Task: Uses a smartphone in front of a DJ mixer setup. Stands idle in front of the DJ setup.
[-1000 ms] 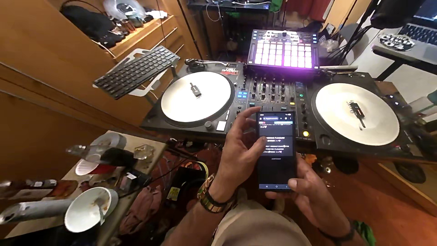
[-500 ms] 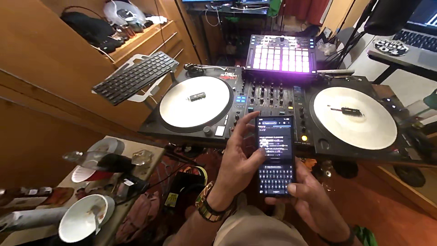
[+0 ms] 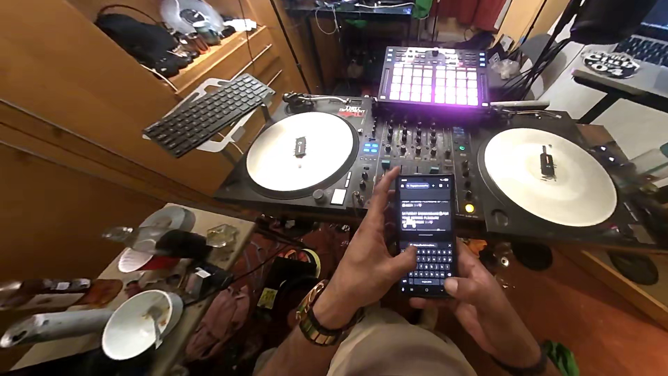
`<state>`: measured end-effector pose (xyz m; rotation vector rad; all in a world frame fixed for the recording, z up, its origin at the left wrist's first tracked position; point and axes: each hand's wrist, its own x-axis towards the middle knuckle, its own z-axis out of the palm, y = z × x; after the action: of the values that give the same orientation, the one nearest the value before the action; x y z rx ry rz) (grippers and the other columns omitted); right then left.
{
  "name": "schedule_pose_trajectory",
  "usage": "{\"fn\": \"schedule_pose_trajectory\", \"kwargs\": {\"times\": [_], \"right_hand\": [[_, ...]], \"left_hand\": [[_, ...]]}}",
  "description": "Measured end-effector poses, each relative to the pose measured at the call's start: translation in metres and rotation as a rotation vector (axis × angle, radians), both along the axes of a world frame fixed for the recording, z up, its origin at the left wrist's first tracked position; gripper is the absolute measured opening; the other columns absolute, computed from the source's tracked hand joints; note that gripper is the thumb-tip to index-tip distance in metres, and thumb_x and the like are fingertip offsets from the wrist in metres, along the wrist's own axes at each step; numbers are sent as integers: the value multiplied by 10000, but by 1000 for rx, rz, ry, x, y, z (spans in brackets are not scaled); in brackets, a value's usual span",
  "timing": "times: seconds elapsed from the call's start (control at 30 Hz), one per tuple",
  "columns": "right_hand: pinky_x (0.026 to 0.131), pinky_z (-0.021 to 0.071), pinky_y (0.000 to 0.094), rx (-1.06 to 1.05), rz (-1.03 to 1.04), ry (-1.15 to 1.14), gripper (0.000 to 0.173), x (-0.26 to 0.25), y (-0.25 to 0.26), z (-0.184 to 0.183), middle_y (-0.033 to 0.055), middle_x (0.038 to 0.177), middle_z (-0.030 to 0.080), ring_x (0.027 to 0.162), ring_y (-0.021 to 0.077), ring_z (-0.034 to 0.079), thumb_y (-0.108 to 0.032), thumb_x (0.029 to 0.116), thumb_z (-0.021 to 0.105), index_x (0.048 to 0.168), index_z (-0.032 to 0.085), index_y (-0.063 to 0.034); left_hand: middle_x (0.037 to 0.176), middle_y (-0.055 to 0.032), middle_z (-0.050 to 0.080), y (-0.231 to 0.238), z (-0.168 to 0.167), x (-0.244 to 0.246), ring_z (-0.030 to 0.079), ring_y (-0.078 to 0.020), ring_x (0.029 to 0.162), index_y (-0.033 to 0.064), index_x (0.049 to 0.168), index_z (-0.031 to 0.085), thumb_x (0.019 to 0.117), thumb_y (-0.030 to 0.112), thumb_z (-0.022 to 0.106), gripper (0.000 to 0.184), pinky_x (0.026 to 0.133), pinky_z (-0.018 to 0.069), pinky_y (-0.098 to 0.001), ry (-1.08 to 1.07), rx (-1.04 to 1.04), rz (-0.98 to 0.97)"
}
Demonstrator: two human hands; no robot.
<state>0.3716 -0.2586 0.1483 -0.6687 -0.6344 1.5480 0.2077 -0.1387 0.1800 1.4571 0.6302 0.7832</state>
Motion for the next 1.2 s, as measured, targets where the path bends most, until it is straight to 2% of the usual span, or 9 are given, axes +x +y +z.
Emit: {"fn": "schedule_pose_trajectory", "kwargs": {"times": [0.13, 0.37, 0.67, 0.83, 1.2], "right_hand": [[880, 626, 549, -8, 13, 0, 816, 0, 0, 1, 185, 1325, 629, 1144, 358, 685, -259, 887, 763, 1518, 286, -60], [877, 627, 555, -10, 18, -3, 835, -1, 2, 2, 181, 1338, 623, 1150, 363, 683, -266, 881, 769, 1523, 274, -64], [890, 621, 560, 2, 28, 21, 815, 0, 3, 1, 188, 1351, 612, 1171, 367, 671, -239, 895, 755, 1530, 273, -67], [890, 619, 571, 2, 23, 16, 803, 0, 3, 1, 189, 1348, 613, 1168, 371, 672, -238, 895, 754, 1525, 285, -71], [889, 621, 560, 4, 26, 5, 797, 0, 4, 1, 180, 1343, 620, 1159, 363, 678, -236, 896, 748, 1523, 283, -73]], "left_hand": [[1437, -86, 547, 0, 0, -3, 674, -287, 1145, 344, 1618, 243, 766, -5, 769, 1061, 865, 650, -437, -7, 16, 1], [1401, -110, 568, 4, 3, -5, 678, -272, 1128, 278, 1606, 307, 847, 54, 653, 864, 859, 637, -413, -66, -18, 23], [1342, -126, 611, 7, 5, -3, 702, -279, 1067, 256, 1585, 356, 891, -2, 621, 786, 825, 647, -405, -57, 26, 55], [1308, -111, 639, 9, 5, -2, 704, -261, 1055, 242, 1564, 396, 947, 12, 555, 676, 813, 646, -387, -19, 75, 109], [1304, -115, 643, 10, 6, -1, 707, -261, 1045, 236, 1558, 400, 936, 31, 560, 674, 796, 644, -386, -36, 47, 111]]}}
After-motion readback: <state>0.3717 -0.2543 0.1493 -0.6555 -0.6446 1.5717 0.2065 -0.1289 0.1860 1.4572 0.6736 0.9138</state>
